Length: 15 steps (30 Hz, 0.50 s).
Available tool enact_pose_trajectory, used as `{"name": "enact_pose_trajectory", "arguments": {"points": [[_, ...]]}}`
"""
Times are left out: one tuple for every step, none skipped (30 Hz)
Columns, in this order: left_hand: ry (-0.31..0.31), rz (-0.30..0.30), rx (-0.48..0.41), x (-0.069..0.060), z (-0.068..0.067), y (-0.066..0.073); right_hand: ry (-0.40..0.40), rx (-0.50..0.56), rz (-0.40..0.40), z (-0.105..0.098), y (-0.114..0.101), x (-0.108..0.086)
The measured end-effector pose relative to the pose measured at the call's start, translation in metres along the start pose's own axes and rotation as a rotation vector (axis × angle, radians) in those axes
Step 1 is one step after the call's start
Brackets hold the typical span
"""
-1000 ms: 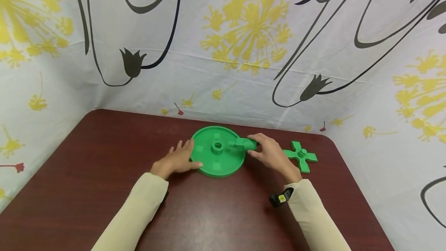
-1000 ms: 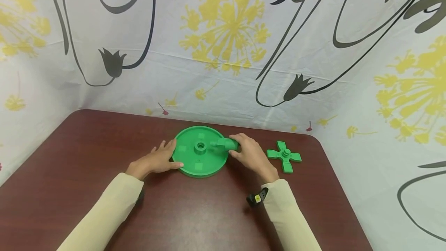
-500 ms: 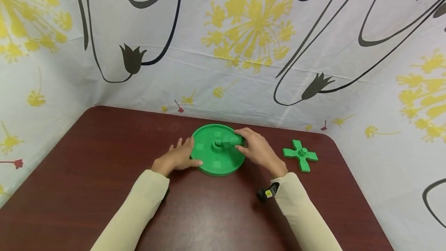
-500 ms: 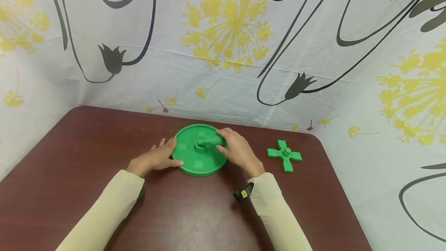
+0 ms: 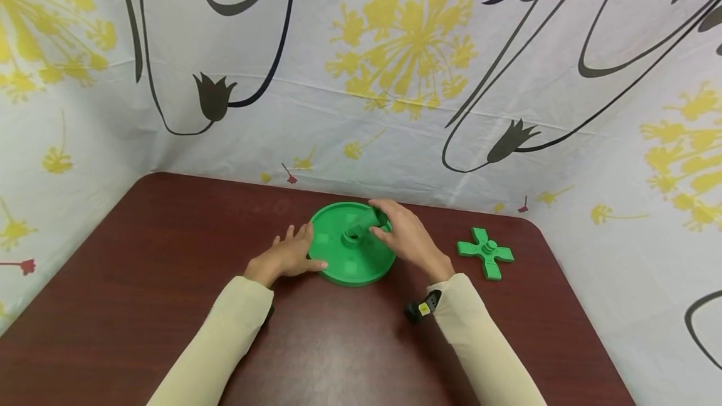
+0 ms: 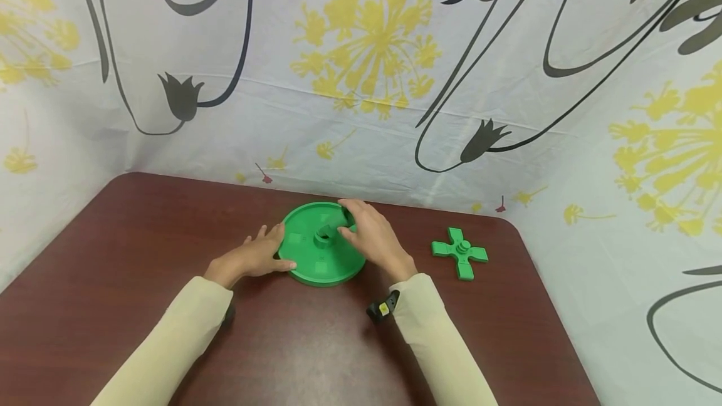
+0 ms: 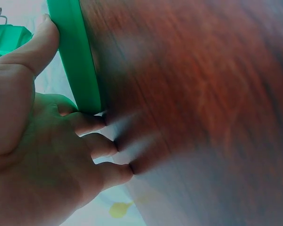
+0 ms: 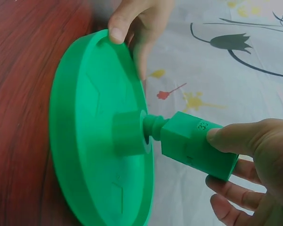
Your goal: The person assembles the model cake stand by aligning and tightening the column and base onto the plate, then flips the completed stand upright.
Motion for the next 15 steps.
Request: {"name": "enact_pose_trajectory", "arguments": {"points": [[-0.001, -0.001, 0.0, 0.0, 0.0, 0.0002, -0.001, 0.0, 0.0, -0.0003, -0.0007, 0.0012], [-0.002, -0.001, 0.0, 0.0001, -0.0001, 0.0004, -0.001, 0.001, 0.001, -0.0006, -0.0015, 0.0022], [-0.003, -0.001, -0.001, 0.0003, 0.0, 0.0005, -0.004, 0.001, 0.003, -0.001, -0.0022, 0.0031], [-0.003, -0.001, -0.001, 0.0004, -0.0001, 0.0006, -0.006, 0.002, 0.004, -0.0013, -0.0028, 0.0038], [-0.005, -0.003, 0.0, 0.0008, 0.0, 0.0007, -0.008, 0.006, 0.007, -0.0015, -0.0034, 0.0044], [-0.005, -0.001, 0.001, 0.0009, 0.0, 0.0006, -0.009, 0.008, 0.007, -0.0015, -0.0038, 0.005], [-0.004, -0.001, 0.003, 0.0009, -0.0002, 0.0009, -0.011, 0.01, 0.007, -0.0014, -0.0042, 0.0056], [-0.002, 0.001, 0.004, 0.0011, -0.0003, 0.0006, -0.012, 0.013, 0.006, -0.0009, -0.0049, 0.0064], [-0.003, 0.0, 0.007, 0.0013, -0.0003, 0.0003, -0.012, 0.016, 0.006, -0.0003, -0.0055, 0.0071], [-0.004, -0.003, 0.009, 0.0014, -0.0002, 0.0, -0.012, 0.017, 0.002, 0.0005, -0.0061, 0.0078], [-0.004, -0.006, 0.011, 0.0016, -0.0001, -0.0004, -0.011, 0.019, -0.002, 0.0015, -0.0068, 0.0086], [-0.003, -0.005, 0.01, 0.0016, 0.0, -0.0006, -0.008, 0.018, -0.01, 0.0025, -0.0077, 0.0093], [-0.004, -0.006, 0.008, 0.0016, 0.0004, -0.0008, -0.004, 0.019, -0.014, 0.0037, -0.0086, 0.01], [-0.004, -0.007, 0.006, 0.0018, 0.0009, -0.0011, -0.001, 0.02, -0.019, 0.0049, -0.0095, 0.0105], [-0.006, -0.011, 0.005, 0.002, 0.0012, -0.0011, 0.0, 0.023, -0.021, 0.0063, -0.0103, 0.011]]}}
Point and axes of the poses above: each hand's wrist, its own x-axis towards the middle knuckle, its own z-axis out of the palm, y = z × x, the point moved 2 cm from there along x, towards the middle knuckle, and after that the axes turned 7 degrees about y, right-handed, at the moved point
